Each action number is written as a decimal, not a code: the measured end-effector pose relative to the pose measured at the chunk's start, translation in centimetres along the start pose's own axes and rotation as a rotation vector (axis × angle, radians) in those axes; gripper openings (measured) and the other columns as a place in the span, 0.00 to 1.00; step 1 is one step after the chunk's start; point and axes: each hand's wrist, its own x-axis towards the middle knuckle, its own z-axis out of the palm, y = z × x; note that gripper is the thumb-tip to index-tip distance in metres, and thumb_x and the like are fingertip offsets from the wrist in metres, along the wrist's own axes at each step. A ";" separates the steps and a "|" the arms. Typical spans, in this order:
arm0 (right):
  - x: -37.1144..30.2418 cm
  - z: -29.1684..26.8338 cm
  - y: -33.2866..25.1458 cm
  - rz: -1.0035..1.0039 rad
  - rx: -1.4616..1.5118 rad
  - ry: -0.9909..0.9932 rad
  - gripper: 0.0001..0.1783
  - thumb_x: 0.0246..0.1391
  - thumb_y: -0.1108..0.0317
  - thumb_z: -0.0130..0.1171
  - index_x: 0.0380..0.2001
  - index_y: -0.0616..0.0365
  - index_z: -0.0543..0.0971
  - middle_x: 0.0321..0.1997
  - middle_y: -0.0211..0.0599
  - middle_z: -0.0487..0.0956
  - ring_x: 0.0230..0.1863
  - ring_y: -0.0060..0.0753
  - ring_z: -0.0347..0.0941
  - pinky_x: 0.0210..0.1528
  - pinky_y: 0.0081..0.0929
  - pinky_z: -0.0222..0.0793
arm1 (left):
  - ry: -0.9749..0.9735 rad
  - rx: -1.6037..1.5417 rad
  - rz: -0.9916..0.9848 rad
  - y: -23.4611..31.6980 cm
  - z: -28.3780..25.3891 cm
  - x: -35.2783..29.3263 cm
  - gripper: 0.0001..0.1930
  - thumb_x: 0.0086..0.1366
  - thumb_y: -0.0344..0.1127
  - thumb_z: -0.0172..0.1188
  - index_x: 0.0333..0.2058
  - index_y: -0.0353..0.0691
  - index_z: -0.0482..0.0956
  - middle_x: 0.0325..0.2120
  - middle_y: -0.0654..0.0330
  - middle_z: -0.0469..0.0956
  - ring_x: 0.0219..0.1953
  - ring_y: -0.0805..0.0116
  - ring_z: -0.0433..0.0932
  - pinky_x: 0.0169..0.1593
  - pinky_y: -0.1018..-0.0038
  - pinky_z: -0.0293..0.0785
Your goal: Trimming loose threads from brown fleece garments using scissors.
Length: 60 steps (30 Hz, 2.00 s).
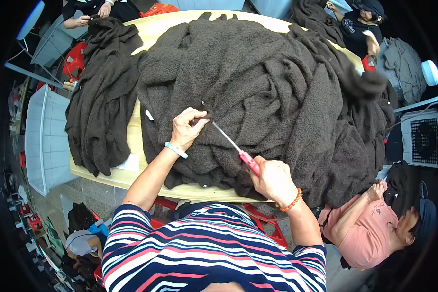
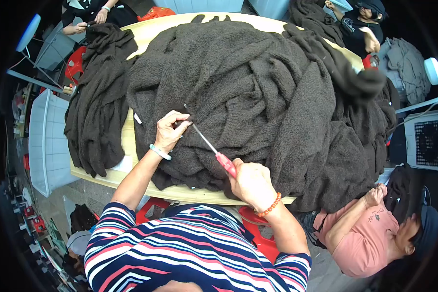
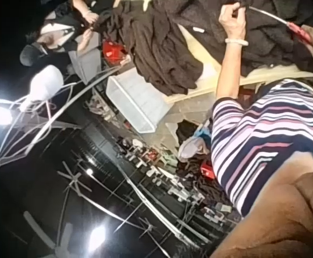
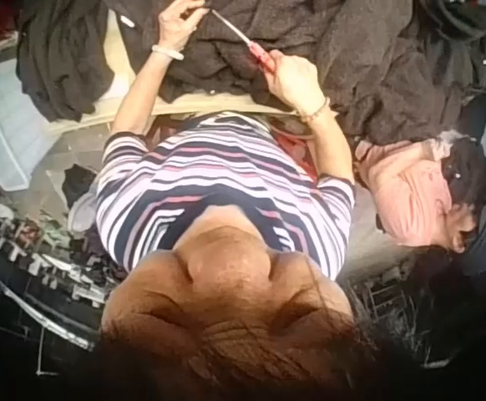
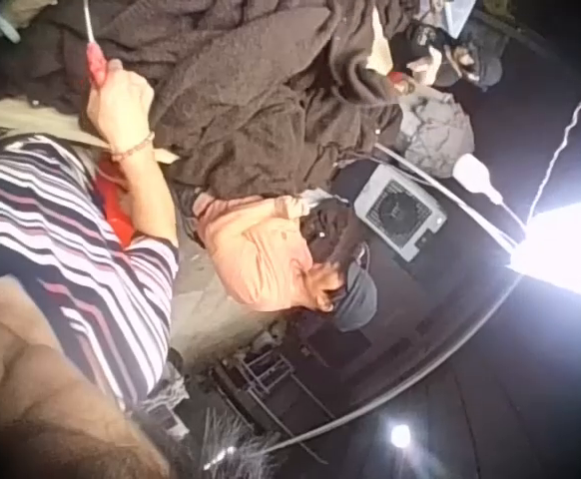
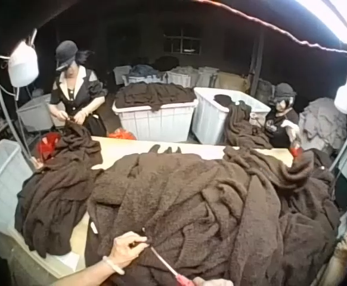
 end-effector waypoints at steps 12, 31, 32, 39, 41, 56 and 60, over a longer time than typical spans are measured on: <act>1.5 0.2 -1.0 -0.050 0.048 -0.056 0.10 0.53 0.63 0.58 0.31 0.58 0.77 0.20 0.52 0.77 0.29 0.57 0.78 0.35 0.48 0.73 | -0.035 -0.065 -0.040 -0.5 0.3 -0.6 0.08 0.53 0.22 0.67 0.34 0.34 0.83 0.29 0.65 0.77 0.27 0.82 0.71 0.28 0.84 0.66; -1.5 0.4 1.0 -0.110 0.087 0.002 0.07 0.51 0.67 0.60 0.30 0.58 0.76 0.20 0.48 0.77 0.27 0.51 0.78 0.31 0.45 0.74 | -0.013 0.467 -0.037 0.7 -2.0 -3.9 0.14 0.52 0.30 0.68 0.36 0.36 0.76 0.28 0.55 0.73 0.25 0.63 0.74 0.32 0.70 0.73; -1.5 0.7 0.8 -0.110 0.084 0.002 0.07 0.51 0.67 0.60 0.30 0.58 0.76 0.20 0.48 0.77 0.27 0.51 0.78 0.31 0.45 0.74 | -0.011 0.465 -0.037 0.5 -1.9 -3.9 0.14 0.52 0.30 0.68 0.36 0.36 0.76 0.28 0.55 0.73 0.25 0.63 0.74 0.32 0.70 0.73; -1.2 2.0 -0.4 -0.181 0.019 -0.056 0.08 0.51 0.66 0.59 0.27 0.60 0.76 0.17 0.50 0.77 0.24 0.50 0.79 0.27 0.44 0.74 | 0.044 0.255 -0.186 -0.5 -2.4 -4.5 0.09 0.52 0.24 0.65 0.30 0.34 0.73 0.24 0.55 0.75 0.27 0.62 0.77 0.34 0.69 0.72; -1.0 2.1 -0.8 -0.239 0.036 -0.074 0.08 0.50 0.66 0.59 0.27 0.60 0.76 0.17 0.50 0.77 0.23 0.50 0.79 0.27 0.43 0.74 | 0.044 0.226 -0.190 -0.7 -2.3 -4.6 0.09 0.52 0.24 0.65 0.29 0.34 0.73 0.23 0.55 0.75 0.27 0.63 0.77 0.34 0.70 0.72; -2.0 1.8 -0.2 -0.089 0.041 -0.084 0.07 0.49 0.67 0.59 0.29 0.59 0.75 0.22 0.50 0.77 0.30 0.52 0.77 0.33 0.45 0.74 | -0.096 0.589 0.158 1.4 -7.0 -8.1 0.23 0.48 0.25 0.63 0.47 0.37 0.75 0.42 0.51 0.73 0.48 0.50 0.71 0.53 0.63 0.68; -2.2 2.3 -0.8 -0.138 0.071 -0.065 0.07 0.48 0.69 0.60 0.29 0.59 0.75 0.22 0.50 0.78 0.29 0.51 0.77 0.33 0.44 0.74 | -0.065 0.627 0.206 -0.1 -6.5 -7.9 0.23 0.49 0.18 0.58 0.48 0.38 0.76 0.42 0.51 0.72 0.47 0.49 0.70 0.51 0.63 0.69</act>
